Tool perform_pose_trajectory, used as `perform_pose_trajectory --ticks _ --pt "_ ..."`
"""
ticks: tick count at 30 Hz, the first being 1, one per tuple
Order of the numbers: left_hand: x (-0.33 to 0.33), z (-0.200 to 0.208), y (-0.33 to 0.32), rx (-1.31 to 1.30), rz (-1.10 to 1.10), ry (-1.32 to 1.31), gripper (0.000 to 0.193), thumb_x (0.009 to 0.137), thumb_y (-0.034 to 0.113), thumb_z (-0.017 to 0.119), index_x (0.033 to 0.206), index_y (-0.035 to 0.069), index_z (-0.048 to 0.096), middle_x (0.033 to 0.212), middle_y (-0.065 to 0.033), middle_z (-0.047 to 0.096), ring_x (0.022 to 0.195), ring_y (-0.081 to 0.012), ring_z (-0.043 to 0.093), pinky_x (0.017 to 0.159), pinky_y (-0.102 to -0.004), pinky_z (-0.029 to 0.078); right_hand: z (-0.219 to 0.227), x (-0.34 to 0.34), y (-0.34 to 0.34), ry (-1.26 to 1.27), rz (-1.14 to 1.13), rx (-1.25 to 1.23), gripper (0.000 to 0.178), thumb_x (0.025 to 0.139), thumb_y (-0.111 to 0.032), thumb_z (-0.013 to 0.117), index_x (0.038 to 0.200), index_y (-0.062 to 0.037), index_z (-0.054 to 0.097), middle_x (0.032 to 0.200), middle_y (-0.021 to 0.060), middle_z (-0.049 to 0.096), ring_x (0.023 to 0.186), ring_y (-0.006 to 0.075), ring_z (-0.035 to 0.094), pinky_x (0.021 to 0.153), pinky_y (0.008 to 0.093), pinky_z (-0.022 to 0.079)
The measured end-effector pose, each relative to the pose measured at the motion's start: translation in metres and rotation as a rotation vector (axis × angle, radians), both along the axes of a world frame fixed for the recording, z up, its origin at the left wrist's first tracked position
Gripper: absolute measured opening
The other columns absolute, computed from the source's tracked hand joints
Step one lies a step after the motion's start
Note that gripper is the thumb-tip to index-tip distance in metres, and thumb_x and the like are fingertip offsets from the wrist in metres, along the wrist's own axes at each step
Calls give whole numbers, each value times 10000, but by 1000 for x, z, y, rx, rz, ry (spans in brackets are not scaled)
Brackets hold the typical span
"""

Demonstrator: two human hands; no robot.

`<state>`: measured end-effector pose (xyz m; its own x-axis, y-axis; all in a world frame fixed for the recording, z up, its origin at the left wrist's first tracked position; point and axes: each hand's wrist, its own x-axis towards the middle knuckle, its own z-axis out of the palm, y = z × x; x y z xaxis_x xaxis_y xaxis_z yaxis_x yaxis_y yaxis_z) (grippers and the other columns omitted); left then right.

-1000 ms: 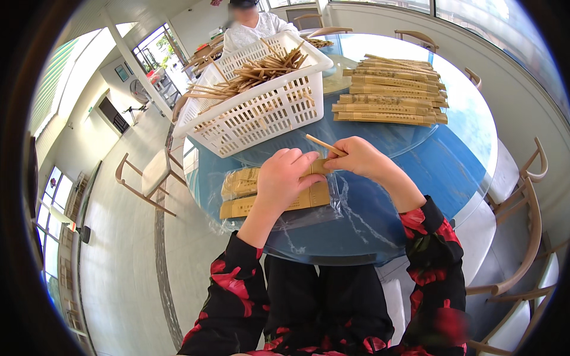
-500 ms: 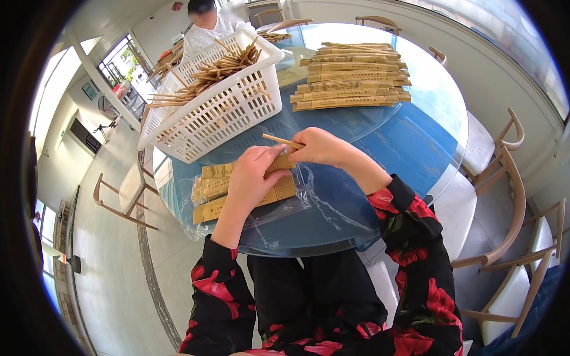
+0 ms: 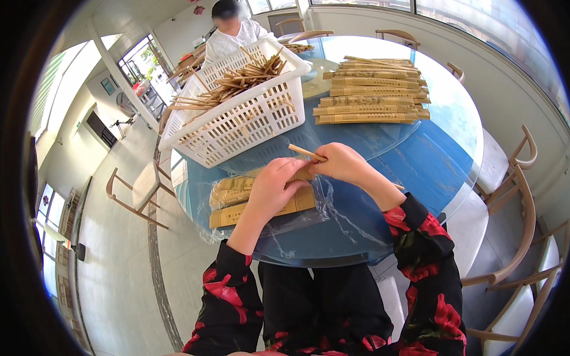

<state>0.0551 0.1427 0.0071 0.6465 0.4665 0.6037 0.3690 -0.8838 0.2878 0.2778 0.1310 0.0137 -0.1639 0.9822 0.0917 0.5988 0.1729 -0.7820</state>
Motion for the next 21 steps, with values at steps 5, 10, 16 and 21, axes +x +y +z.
perform_pose_trajectory --ticks 5,10,16,21 --pt "2 2 -3 -50 10 6 429 781 103 787 1191 48 674 1147 -97 690 1075 -310 623 936 -413 518 1 -3 -5 -48 -36 50 344 817 -332 774 827 -2 676 672 162 579 617 312 526 601 418 427" --pt "2 6 -1 48 60 -34 412 767 106 801 1153 46 672 1115 -100 686 1072 -321 601 933 -419 505 -1 -2 -3 -15 -8 4 312 834 -295 754 838 9 685 651 139 565 597 256 526 592 403 426" --pt "0 5 -4 -17 55 -52 440 774 107 804 1159 44 598 1077 -109 662 1060 -334 602 902 -425 505 14 -4 -10 215 63 -210 237 848 -216 713 850 21 702 623 -8 511 570 94 464 513 304 360" --pt "2 3 -6 -115 23 -22 465 794 113 796 1186 57 552 1098 -124 649 1069 -346 608 909 -421 506 19 -1 -12 224 74 -293 227 835 -213 720 862 13 713 626 -27 503 545 77 435 489 285 326"
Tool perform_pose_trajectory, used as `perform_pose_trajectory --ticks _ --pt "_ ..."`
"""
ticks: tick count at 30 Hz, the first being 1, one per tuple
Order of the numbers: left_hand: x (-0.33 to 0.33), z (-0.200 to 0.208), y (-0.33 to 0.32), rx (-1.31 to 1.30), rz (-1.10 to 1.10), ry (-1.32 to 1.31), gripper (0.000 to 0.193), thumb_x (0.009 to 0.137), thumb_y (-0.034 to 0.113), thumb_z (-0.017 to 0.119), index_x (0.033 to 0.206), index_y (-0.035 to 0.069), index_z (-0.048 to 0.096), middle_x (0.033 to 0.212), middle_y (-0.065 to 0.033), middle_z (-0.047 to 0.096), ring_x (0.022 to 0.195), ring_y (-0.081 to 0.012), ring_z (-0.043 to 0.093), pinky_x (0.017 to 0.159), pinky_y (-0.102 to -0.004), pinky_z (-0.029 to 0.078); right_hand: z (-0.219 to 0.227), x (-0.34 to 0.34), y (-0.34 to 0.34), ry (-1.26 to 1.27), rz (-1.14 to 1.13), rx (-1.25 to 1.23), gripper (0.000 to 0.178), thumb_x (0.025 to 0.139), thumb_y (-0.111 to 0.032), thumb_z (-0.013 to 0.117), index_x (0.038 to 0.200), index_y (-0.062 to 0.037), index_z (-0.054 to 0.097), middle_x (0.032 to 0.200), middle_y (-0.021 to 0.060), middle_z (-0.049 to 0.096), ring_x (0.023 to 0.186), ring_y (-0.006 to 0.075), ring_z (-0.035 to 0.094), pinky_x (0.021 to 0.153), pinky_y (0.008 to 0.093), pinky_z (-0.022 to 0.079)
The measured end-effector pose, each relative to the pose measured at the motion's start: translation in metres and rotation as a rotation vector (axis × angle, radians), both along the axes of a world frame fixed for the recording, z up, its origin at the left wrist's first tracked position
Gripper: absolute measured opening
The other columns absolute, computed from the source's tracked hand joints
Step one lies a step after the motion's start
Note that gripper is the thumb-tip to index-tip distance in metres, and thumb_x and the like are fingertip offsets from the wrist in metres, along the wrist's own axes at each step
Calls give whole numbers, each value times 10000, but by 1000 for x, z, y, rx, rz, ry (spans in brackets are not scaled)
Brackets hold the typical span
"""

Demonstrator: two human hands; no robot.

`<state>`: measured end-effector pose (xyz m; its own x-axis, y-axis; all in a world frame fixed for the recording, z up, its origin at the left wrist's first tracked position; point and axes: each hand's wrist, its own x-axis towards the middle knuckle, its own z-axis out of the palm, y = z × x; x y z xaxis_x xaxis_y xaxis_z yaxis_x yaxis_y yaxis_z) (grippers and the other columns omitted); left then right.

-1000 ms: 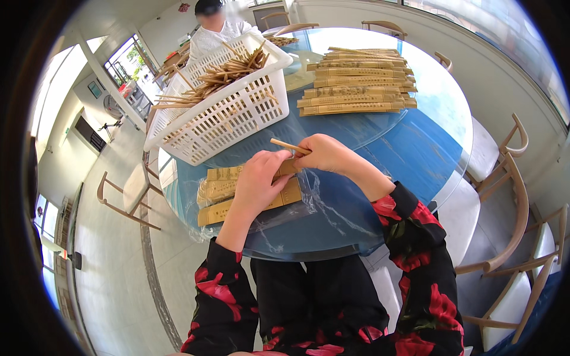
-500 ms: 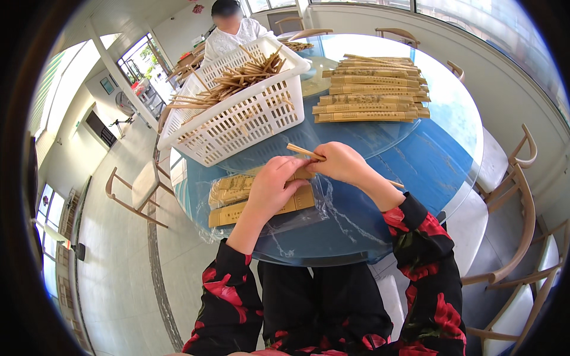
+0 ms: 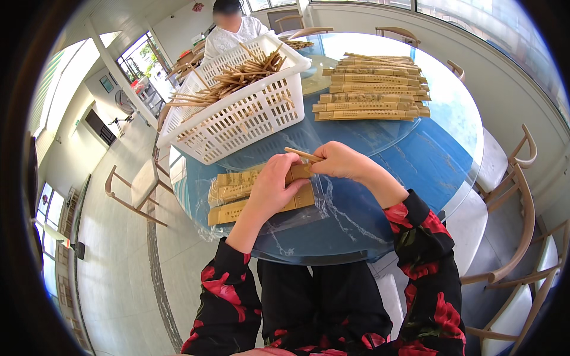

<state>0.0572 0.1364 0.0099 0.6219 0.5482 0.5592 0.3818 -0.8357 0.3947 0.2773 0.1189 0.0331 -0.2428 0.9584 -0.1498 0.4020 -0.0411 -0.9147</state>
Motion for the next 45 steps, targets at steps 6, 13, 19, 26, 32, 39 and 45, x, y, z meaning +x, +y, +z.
perform_pose_trajectory --ticks 6,13,19,26,32,39,45 --pt "-2 -5 6 54 -36 5 447 790 111 793 1184 45 593 1100 -127 665 1087 -343 609 930 -429 502 -11 2 5 -24 15 59 273 795 -250 781 843 9 711 634 -10 522 566 93 455 507 294 334" --pt "-1 -5 4 19 -30 16 427 790 119 791 1171 39 616 1095 -125 671 1086 -344 610 941 -437 499 -16 2 7 -44 2 83 310 787 -281 802 855 9 715 650 9 539 602 109 483 538 308 359" --pt "-1 -3 4 41 -47 20 398 796 112 779 1154 46 618 1052 -126 674 1056 -349 616 915 -441 503 -21 0 10 -100 8 123 326 801 -296 799 857 13 713 656 42 567 609 145 510 560 338 391" --pt "1 -5 2 66 -34 -8 352 812 124 770 1125 60 623 1030 -124 674 1033 -356 619 890 -445 508 -21 -3 7 -152 -31 180 338 816 -314 794 806 11 700 652 91 579 603 184 527 573 360 410" --pt "-5 1 0 20 73 -23 319 832 139 773 1108 59 633 1038 -119 681 1010 -341 630 862 -427 519 -14 -9 -4 -392 -123 417 371 896 -377 722 944 -18 644 728 174 648 689 352 626 627 441 471" --pt "-27 9 18 85 322 -312 274 839 120 787 1062 52 643 965 -111 688 907 -333 645 789 -418 520 -4 -20 -17 -586 -83 631 180 1009 -216 561 984 -39 543 856 152 668 842 389 658 716 487 510" --pt "-24 7 18 119 320 -318 250 864 67 777 1071 21 646 983 -120 691 896 -259 682 771 -340 540 -42 -49 -31 -748 163 1001 154 858 -105 646 999 -53 615 972 82 601 958 275 634 776 394 526"
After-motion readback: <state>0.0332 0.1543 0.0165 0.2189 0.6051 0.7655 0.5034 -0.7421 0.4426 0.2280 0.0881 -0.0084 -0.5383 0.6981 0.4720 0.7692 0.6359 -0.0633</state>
